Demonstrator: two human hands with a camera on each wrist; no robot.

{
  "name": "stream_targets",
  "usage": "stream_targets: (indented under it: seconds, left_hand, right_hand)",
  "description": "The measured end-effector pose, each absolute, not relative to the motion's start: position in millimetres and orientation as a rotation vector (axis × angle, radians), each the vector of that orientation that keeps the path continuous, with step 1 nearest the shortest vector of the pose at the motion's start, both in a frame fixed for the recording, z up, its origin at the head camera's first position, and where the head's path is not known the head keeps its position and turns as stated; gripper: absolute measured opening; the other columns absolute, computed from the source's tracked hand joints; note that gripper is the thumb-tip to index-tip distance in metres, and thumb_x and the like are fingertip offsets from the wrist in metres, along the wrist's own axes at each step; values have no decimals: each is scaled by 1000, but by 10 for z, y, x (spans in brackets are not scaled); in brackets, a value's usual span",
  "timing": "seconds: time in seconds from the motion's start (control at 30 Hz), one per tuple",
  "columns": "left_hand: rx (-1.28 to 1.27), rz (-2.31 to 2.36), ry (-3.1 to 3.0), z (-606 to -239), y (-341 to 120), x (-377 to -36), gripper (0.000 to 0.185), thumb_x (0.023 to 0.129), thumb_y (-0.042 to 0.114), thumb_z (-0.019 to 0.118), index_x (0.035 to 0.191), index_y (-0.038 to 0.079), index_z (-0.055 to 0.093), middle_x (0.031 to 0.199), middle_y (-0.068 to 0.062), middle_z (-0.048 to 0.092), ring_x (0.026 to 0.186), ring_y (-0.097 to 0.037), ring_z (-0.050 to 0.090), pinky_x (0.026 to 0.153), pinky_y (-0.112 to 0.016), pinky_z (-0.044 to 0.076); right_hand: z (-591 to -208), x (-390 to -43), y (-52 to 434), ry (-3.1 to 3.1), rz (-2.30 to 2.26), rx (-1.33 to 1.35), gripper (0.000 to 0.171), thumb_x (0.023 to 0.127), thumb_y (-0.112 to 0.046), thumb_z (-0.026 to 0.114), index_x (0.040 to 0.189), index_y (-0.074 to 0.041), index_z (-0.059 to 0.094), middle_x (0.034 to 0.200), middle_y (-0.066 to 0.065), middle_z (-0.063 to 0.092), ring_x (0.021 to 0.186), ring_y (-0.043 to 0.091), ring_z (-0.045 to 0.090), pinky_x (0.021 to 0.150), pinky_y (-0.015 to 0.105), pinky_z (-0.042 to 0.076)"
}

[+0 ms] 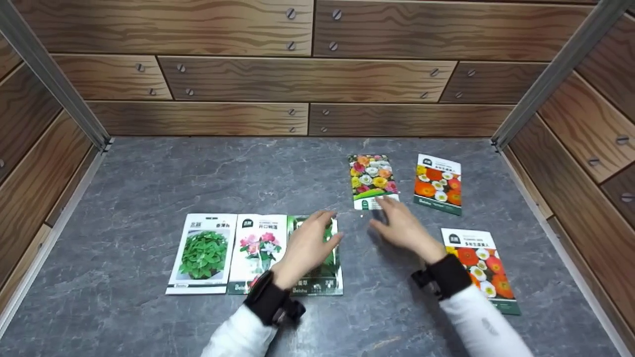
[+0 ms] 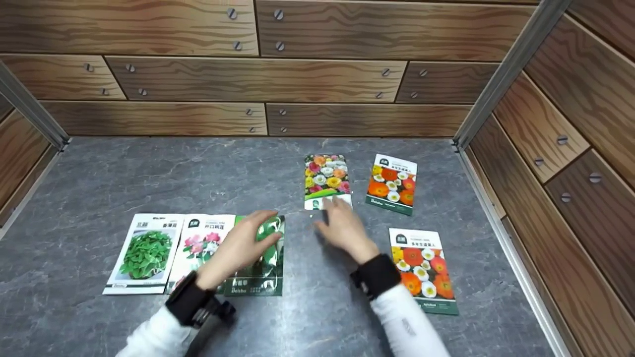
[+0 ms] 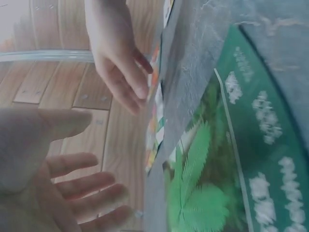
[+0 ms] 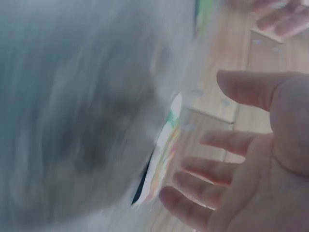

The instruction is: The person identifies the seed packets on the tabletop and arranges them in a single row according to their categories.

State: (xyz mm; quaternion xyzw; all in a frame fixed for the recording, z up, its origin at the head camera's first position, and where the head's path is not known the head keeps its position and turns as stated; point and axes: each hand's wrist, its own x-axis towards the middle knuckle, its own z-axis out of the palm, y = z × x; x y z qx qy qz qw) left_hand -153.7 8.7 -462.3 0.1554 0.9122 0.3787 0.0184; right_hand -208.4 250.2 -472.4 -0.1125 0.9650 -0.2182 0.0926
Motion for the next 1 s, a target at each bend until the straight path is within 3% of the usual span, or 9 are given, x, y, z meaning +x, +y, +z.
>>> stream_targets:
  seconds: [0.2, 0.53, 0.83, 1.0]
  left_hand:
    - [421, 1240, 2759, -4607, 355, -1878, 50, 103, 24, 67, 146, 0, 58, 149, -22, 62, 138, -39, 61, 117, -53, 52]
    - [337, 1082, 2844, -4708, 623, -2278, 47, 103, 22, 67, 143, -1, 61, 143, -21, 67, 133, -37, 65, 113, -49, 54]
    - [340, 895, 2884, -4809, 782, -2401, 40, 104, 21, 63, 140, 4, 65, 130, -20, 75, 120, -36, 72, 101, -48, 60]
    - [314, 931, 2838, -4800, 859, -2421, 44, 104, 19, 61, 146, 4, 60, 138, -18, 71, 128, -35, 68, 110, -45, 56]
  right_hand:
    - [-4748, -2406, 2663, 2899, -613, -214, 69, 105, -28, 59, 161, 5, 34, 166, 36, 32, 154, 56, 33, 128, 67, 30]
    - [-4769, -2598, 2655, 2879, -660, -24, 73, 104, -29, 57, 158, 12, 32, 158, 38, 45, 146, 53, 46, 124, 61, 40]
    - [-4805, -2611, 2539, 2976, -711, 62, 63, 102, -29, 61, 152, 7, 47, 144, 35, 60, 131, 52, 60, 110, 61, 51]
    - [-4718, -2694, 2527, 2754, -1088, 237, 67, 105, -27, 57, 157, 10, 38, 155, 34, 50, 144, 47, 52, 120, 55, 46]
